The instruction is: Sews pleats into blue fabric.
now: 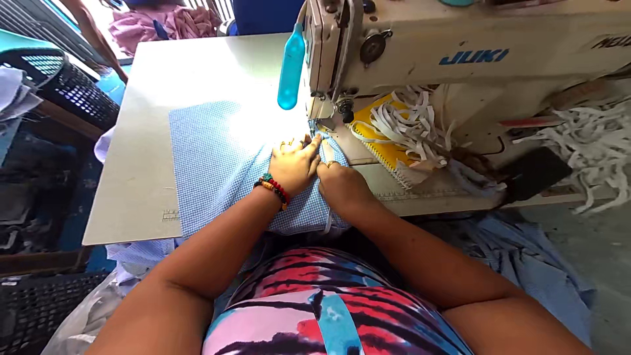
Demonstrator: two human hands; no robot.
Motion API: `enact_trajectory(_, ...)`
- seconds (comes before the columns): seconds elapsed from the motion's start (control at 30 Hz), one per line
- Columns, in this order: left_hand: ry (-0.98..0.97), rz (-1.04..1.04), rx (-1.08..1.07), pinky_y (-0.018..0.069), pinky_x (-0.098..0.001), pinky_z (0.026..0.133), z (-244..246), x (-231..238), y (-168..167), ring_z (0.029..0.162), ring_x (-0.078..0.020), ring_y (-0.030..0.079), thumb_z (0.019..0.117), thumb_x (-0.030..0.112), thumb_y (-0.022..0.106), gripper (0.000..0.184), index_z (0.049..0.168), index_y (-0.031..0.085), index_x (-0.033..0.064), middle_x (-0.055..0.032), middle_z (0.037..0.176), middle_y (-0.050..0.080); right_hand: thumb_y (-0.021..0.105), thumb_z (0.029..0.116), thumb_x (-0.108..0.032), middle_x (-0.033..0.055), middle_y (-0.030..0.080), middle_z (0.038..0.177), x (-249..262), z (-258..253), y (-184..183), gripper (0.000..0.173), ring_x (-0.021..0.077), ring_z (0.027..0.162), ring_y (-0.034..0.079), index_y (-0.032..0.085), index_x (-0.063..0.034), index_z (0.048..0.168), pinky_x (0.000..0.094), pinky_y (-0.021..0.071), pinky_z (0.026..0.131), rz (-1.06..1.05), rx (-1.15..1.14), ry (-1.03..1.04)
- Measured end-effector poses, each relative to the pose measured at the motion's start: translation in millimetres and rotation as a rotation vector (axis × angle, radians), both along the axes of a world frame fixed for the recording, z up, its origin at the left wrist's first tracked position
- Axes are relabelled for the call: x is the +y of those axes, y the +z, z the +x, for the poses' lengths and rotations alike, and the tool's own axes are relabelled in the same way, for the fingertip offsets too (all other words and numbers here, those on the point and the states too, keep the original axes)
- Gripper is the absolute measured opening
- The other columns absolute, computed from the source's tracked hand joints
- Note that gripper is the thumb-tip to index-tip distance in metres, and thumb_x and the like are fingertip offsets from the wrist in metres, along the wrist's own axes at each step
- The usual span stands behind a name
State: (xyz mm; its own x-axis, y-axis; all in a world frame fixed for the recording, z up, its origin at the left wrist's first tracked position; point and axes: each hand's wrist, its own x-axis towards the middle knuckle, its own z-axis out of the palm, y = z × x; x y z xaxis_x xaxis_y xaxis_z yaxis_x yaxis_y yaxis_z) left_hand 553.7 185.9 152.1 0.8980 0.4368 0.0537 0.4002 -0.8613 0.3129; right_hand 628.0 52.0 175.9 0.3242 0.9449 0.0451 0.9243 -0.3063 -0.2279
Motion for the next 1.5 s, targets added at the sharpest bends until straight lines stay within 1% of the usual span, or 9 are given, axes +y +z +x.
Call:
enact_trajectory(0.17, -0.023, 0.085, -0.048, 0.0422, -0.0632, 0.1, -14, -9, 7, 0.122, -0.0377, 0.061, 0.1004, 0.02, 0.052, 0.043, 0.142, 0.063, 0.0173, -0.0139, 0.136, 0.064, 0.065, 0.0922, 0.001, 0.0216, 0.066, 0.091, 9, 5, -3, 0.008, 0.0363, 0.078, 0.07, 0.068, 0.0039, 0.099, 0.0476, 0.0576, 0.061, 0.053, 0.029, -0.009)
enact_trajectory(0.37, 0.067, -0.04, -0.01, 0.0079, -0.0821, 0.112, -41, -34, 12, 0.141, -0.0411, 0.045, 0.1023, 0.027, 0.054, 0.04, 0.141, 0.065, 0.0208, -0.0111, 0.151, 0.053, 0.065, 0.0924, 0.002, 0.0215, 0.067, 0.089, 8, 2, 0, 0.014, 0.0364, 0.078, 0.071, 0.07, 0.0059, 0.105, 0.0478, 0.0583, 0.063, 0.051, 0.03, -0.005)
enact_trajectory(0.67, -0.068, 0.075, 0.025, 0.0318, -0.0705, 0.109, -36, 11, 10, 0.132, -0.0395, 0.056, 0.1073, 0.035, 0.044, 0.042, 0.143, 0.062, 0.0215, -0.0148, 0.147, 0.058, 0.055, 0.0994, -0.003, 0.0247, 0.069, 0.11, 47, 18, -2, 0.022, 0.0392, 0.1, 0.071, 0.068, 0.0056, 0.115, 0.0526, 0.0582, 0.08, -0.044, 0.055, -0.045)
enact_trajectory(0.77, 0.14, 0.135, 0.082, 0.0119, -0.0824, 0.113, -72, -15, 16, 0.147, -0.0415, 0.04, 0.1059, 0.046, 0.045, 0.049, 0.15, 0.054, 0.0261, -0.0135, 0.153, 0.051, 0.054, 0.1019, -0.006, 0.0252, 0.068, 0.118, 38, 16, -6, 0.026, 0.0385, 0.104, 0.071, 0.068, 0.0066, 0.12, 0.0516, 0.0585, 0.085, 0.034, 0.077, -0.074)
enact_trajectory(0.87, 0.139, 0.068, 0.137, 0.0071, -0.0816, 0.114, -106, 10, 9, 0.157, -0.0376, 0.022, 0.1053, 0.058, 0.033, 0.059, 0.159, 0.04, 0.0346, -0.0073, 0.166, 0.035, 0.052, 0.1058, -0.017, 0.023, 0.071, 0.108, 14, 23, -13, 0.028, 0.04, 0.093, 0.072, 0.069, -0.0001, 0.121, 0.0566, 0.0587, 0.075, 0.169, 0.106, -0.104)
enact_trajectory(0.97, -0.012, 0.138, 0.101, 0.0141, -0.073, 0.12, -108, 51, 12, 0.154, -0.0447, 0.026, 0.107, 0.047, 0.035, 0.054, 0.153, 0.051, 0.0236, -0.0194, 0.162, 0.039, 0.05, 0.1064, -0.025, 0.0199, 0.073, 0.098, 0, 41, -21, 0.031, 0.0406, 0.092, 0.072, 0.073, -0.0055, 0.111, 0.06, 0.0563, 0.074, 0.218, 0.044, -0.113)
enact_trajectory(1.1, 0.047, 0.125, -0.239, 0.0495, -0.054, 0.103, -63, 10, 33, 0.12, -0.0412, 0.063, 0.0992, 0.014, 0.06, 0.022, 0.101, 0.074, -0.0029, -0.0235, 0.12, 0.069, 0.054, 0.1058, -0.025, 0.0281, 0.068, 0.108, -7, 27, 11, 0.033, 0.0471, 0.109, 0.065, 0.071, 0.0038, 0.106, 0.0633, 0.0522, 0.089, 0.101, 0.117, -0.223)
enact_trajectory(1.27, 0.292, -0.197, 0.041, 0.0425, -0.0638, 0.105, -17, -38, 33, 0.131, -0.0453, 0.052, 0.0976, 0.042, 0.066, 0.048, 0.124, 0.067, 0.0017, -0.0247, 0.134, 0.06, 0.068, 0.0977, -0.022, 0.0294, 0.06, 0.128, -7, -12, 21, 0.034, 0.0464, 0.123, 0.058, 0.067, 0.0062, 0.117, 0.059, 0.0528, 0.094, -0.038, 0.182, -0.316)
enact_trajectory(1.5, 0.235, -0.288, 0.036, 0.0509, -0.0577, 0.096, -13, -39, 39, 0.11, -0.0396, 0.066, 0.1076, 0.019, 0.05, 0.028, 0.116, 0.064, -0.0034, -0.0231, 0.11, 0.068, 0.053, 0.1057, -0.016, 0.0245, 0.068, 0.108, -16, -26, 27, 0.026, 0.043, 0.105, 0.069, 0.057, 0.0002, 0.125, 0.0576, 0.0558, 0.085, -0.121, 0.336, -0.364)
